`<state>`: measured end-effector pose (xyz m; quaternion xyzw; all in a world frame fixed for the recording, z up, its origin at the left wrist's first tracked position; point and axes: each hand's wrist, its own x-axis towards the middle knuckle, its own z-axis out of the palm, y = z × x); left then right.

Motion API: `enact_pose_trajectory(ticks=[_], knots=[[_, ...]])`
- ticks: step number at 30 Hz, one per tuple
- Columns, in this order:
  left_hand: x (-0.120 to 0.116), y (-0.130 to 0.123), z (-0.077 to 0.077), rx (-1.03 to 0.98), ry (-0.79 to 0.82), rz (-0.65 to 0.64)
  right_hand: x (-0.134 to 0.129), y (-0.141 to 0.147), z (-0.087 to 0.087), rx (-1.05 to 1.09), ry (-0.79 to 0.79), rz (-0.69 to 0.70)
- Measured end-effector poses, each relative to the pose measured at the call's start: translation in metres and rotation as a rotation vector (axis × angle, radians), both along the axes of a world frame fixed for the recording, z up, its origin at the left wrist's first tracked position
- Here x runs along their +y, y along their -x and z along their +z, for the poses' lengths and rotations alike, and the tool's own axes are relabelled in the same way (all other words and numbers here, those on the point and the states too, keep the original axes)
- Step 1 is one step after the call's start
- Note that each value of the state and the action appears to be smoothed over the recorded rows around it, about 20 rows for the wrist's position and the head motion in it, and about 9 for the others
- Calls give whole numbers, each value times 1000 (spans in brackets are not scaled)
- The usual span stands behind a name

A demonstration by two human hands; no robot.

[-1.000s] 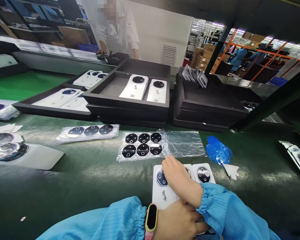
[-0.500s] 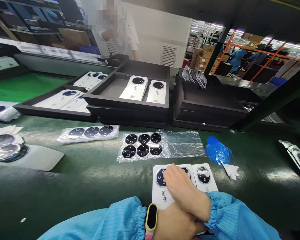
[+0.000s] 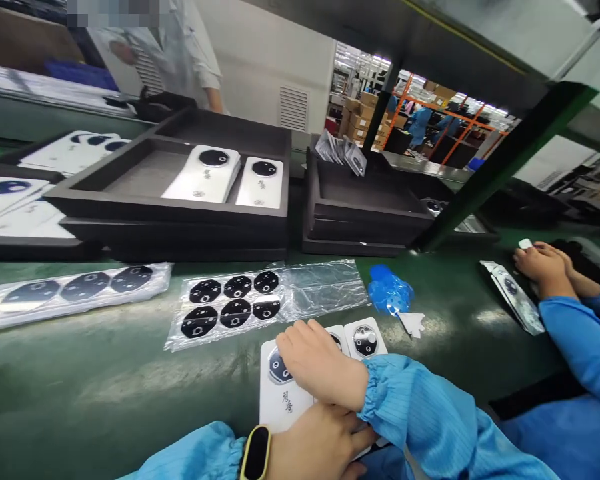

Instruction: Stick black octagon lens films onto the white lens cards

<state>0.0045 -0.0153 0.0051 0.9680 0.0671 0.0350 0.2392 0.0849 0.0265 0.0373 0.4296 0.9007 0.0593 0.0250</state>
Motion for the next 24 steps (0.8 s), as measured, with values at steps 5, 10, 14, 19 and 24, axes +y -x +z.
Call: enact_pose_trajectory(ticks=[5,10,14,19,24], knots=[[1,-4,-8,-12,-18,11,5,-4,16,-23,126,-12],[0,-8,-22,-111,-140,-35,11,-4,29,-34,258,-5],[-4,-9,-35,-131,-179,13,14,-5,33,18,439,-66],[-1,-10,-29,-109,-224,-48,17,-9,36,149,643,-250],[8,-12,-21,-171,-302,-100,18,-18,35,408,825,-350]])
